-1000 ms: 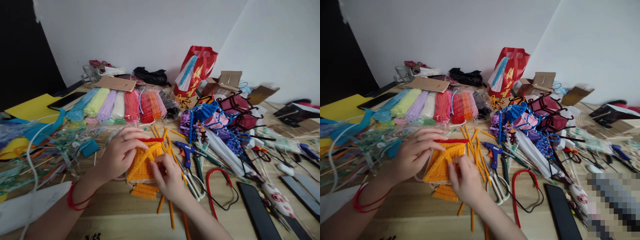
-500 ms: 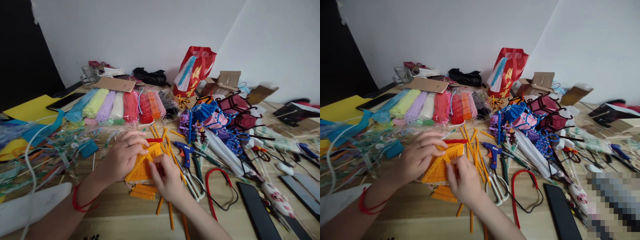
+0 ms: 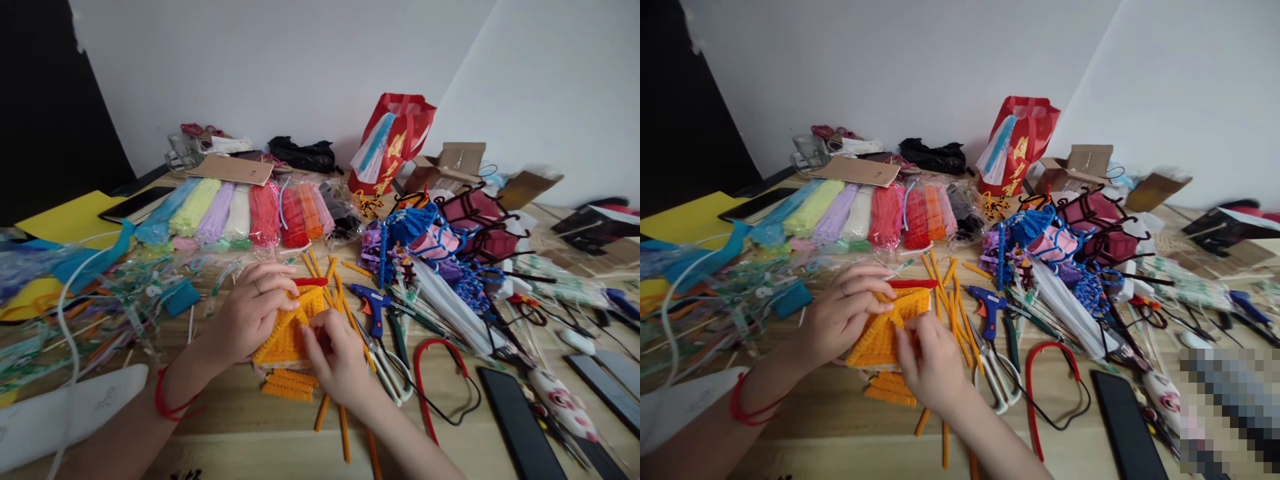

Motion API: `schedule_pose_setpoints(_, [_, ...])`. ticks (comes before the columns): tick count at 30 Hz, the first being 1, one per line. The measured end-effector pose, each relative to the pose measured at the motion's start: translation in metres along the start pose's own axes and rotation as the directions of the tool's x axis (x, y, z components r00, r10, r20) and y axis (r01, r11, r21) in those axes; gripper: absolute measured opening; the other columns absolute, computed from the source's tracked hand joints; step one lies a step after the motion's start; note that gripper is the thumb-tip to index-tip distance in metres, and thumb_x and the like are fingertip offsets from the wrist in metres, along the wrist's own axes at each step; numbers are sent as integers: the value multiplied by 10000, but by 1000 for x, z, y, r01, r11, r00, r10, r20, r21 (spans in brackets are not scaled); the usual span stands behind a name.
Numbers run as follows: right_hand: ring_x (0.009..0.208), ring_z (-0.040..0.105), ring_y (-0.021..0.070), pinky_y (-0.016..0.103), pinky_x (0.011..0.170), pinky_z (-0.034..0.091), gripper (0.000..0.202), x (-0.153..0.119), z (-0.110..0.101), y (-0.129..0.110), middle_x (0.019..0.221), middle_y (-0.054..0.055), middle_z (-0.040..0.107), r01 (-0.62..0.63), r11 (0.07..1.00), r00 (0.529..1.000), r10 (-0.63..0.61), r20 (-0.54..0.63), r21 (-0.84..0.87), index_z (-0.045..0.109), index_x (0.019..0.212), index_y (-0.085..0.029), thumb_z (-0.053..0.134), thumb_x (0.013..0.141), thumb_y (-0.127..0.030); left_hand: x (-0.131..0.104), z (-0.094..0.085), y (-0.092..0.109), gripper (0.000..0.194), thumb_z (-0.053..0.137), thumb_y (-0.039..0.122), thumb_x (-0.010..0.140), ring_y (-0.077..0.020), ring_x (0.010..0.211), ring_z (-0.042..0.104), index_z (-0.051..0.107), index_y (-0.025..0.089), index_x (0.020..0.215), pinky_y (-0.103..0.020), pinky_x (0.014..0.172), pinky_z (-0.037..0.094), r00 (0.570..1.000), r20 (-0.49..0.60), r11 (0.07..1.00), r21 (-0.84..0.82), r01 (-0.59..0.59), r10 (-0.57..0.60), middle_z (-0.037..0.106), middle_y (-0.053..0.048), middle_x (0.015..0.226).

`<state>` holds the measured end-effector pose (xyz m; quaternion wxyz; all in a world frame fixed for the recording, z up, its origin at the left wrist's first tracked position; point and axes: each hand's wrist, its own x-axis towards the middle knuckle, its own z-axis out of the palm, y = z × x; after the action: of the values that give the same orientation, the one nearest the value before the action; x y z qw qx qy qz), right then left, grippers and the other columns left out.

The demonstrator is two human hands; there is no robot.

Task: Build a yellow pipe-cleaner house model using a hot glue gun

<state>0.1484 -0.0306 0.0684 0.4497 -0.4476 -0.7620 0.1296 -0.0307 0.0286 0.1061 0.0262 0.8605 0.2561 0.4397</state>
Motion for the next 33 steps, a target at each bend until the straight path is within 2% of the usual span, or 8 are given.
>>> schedule_pose_setpoints(17, [625, 504, 125, 227, 561, 400, 63, 0, 0, 0, 740, 13, 530, 7, 1000, 1000, -7, -8, 5, 495, 866, -200, 492, 899, -147, -1, 1, 2, 269, 458, -26, 833, -195, 1072, 590, 568, 212, 775, -442, 940, 480, 1000, -4, 1000, 21, -12, 12, 684, -3, 900])
schedule_pose_setpoints(21, [632, 503, 129, 231, 569, 399, 61, -1, 0, 0, 743, 14, 524, -4, 1000, 1000, 4, -1, 11, 489, 867, -201, 484, 905, -153, 1, -4, 5, 265, 469, -20, 825, -206, 1065, 596, 596, 209, 787, -443, 949, 479, 1000, 5, 999, 48, -15, 15, 688, -13, 905])
schedule_pose_setpoints(25, [628, 497, 128, 229, 567, 396, 66, 0, 0, -1, 743, 12, 518, -9, 1000, 1000, 9, -4, 22, 486, 865, -204, 476, 909, -155, 3, -13, 10, 310, 473, -12, 809, -232, 1074, 588, 652, 228, 886, -456, 951, 472, 999, 33, 994, 105, 26, -29, 681, -30, 983])
schedule_pose_setpoints(29, [630, 492, 129, 230, 573, 391, 72, 1, -1, -1, 725, 7, 508, -5, 1000, 1000, 5, -10, 21, 485, 854, -201, 483, 907, -153, 3, -16, 13, 376, 456, -27, 794, -225, 1052, 592, 630, 205, 1033, -443, 950, 479, 996, -6, 991, 99, 88, -88, 660, -60, 1036])
schedule_pose_setpoints(33, [630, 487, 125, 227, 576, 389, 73, 1, 0, -1, 737, 12, 516, -17, 999, 1000, 18, -9, 38, 485, 850, -195, 485, 906, -148, 3, -13, 13, 350, 456, -42, 789, -227, 1043, 596, 654, 211, 928, -461, 942, 481, 999, -10, 996, 86, 36, -36, 672, -42, 981])
